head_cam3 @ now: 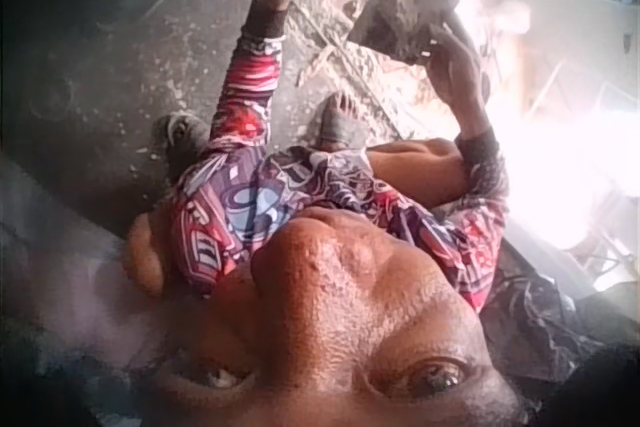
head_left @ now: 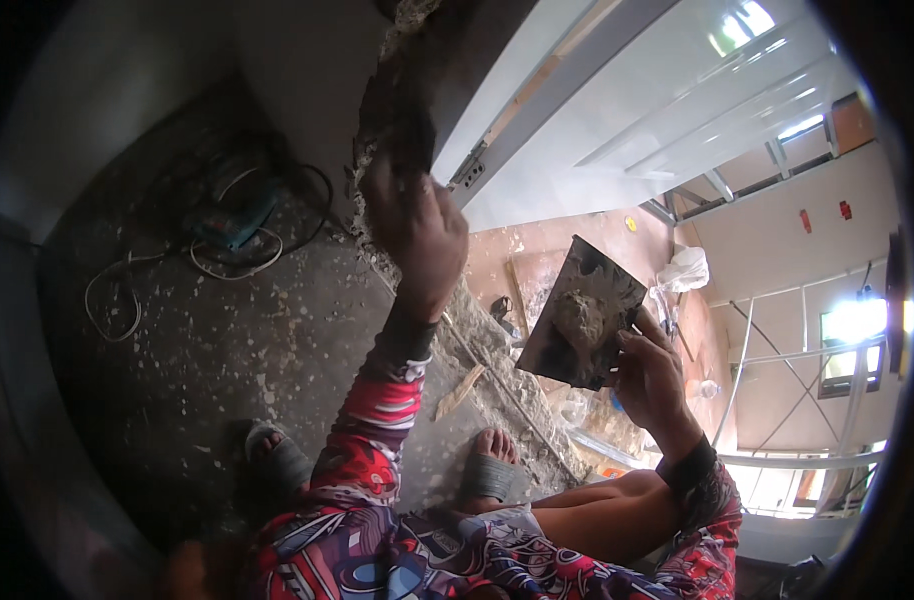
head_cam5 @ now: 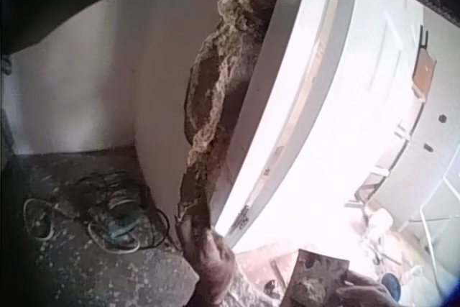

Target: The person mixes plaster between two putty knives and applies it to a damaged wall section adjacent to a door frame.

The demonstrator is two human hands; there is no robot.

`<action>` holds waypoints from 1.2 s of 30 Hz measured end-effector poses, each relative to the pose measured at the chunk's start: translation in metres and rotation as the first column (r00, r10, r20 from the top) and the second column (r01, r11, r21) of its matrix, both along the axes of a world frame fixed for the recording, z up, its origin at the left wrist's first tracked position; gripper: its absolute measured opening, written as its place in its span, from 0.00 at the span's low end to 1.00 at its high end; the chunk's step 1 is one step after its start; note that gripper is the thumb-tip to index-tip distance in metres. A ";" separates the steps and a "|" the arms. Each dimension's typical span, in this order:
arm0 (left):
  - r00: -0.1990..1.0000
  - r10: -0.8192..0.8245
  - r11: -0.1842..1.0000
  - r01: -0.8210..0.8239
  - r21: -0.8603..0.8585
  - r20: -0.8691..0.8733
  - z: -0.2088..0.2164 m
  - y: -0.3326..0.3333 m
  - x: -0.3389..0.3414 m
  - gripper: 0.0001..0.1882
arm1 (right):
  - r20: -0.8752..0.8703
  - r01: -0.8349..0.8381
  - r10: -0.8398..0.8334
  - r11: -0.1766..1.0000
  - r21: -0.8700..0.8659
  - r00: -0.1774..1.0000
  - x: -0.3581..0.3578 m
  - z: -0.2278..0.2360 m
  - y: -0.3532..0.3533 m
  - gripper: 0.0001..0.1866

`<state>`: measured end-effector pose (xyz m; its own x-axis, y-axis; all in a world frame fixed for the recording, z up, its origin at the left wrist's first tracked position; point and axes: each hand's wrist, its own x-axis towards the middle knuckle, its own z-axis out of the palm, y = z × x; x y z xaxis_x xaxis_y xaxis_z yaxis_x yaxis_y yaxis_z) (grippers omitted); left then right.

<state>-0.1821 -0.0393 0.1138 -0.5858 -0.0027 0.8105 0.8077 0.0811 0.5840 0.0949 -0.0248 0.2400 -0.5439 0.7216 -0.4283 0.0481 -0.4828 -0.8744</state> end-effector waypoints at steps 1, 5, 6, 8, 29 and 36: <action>1.000 -0.004 1.000 0.004 -0.023 0.001 0.002 0.003 0.001 0.22 | -0.006 -0.007 0.007 1.000 -0.003 1.000 0.002 0.000 0.001 0.25; 1.000 -0.023 0.999 0.023 -0.024 -0.004 0.005 0.020 0.004 0.24 | 0.014 0.038 -0.038 0.999 0.007 0.999 0.002 0.005 -0.001 0.25; 1.000 -0.016 0.999 0.016 -0.040 -0.004 0.007 0.020 0.004 0.26 | 0.012 0.032 -0.032 0.999 0.004 0.999 0.000 0.005 -0.002 0.25; 0.999 -0.039 0.998 0.040 -0.051 0.011 0.013 0.018 0.003 0.28 | 0.017 0.087 -0.087 0.996 0.016 0.996 -0.003 0.006 -0.003 0.25; 0.998 -0.046 0.999 0.046 0.016 -0.045 0.020 0.009 -0.007 0.22 | -0.029 0.029 -0.027 0.997 0.072 0.999 0.006 0.007 0.003 0.25; 0.980 -0.159 0.985 0.166 0.049 -0.119 0.007 -0.006 0.001 0.23 | -0.057 -0.009 0.012 0.999 0.051 0.998 0.010 0.005 0.002 0.26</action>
<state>-0.1806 -0.0457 0.1206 -0.4856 0.0353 0.8734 0.8690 -0.0887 0.4868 0.1051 -0.0230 0.2447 -0.5740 0.7358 -0.3593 0.0024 -0.4373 -0.8993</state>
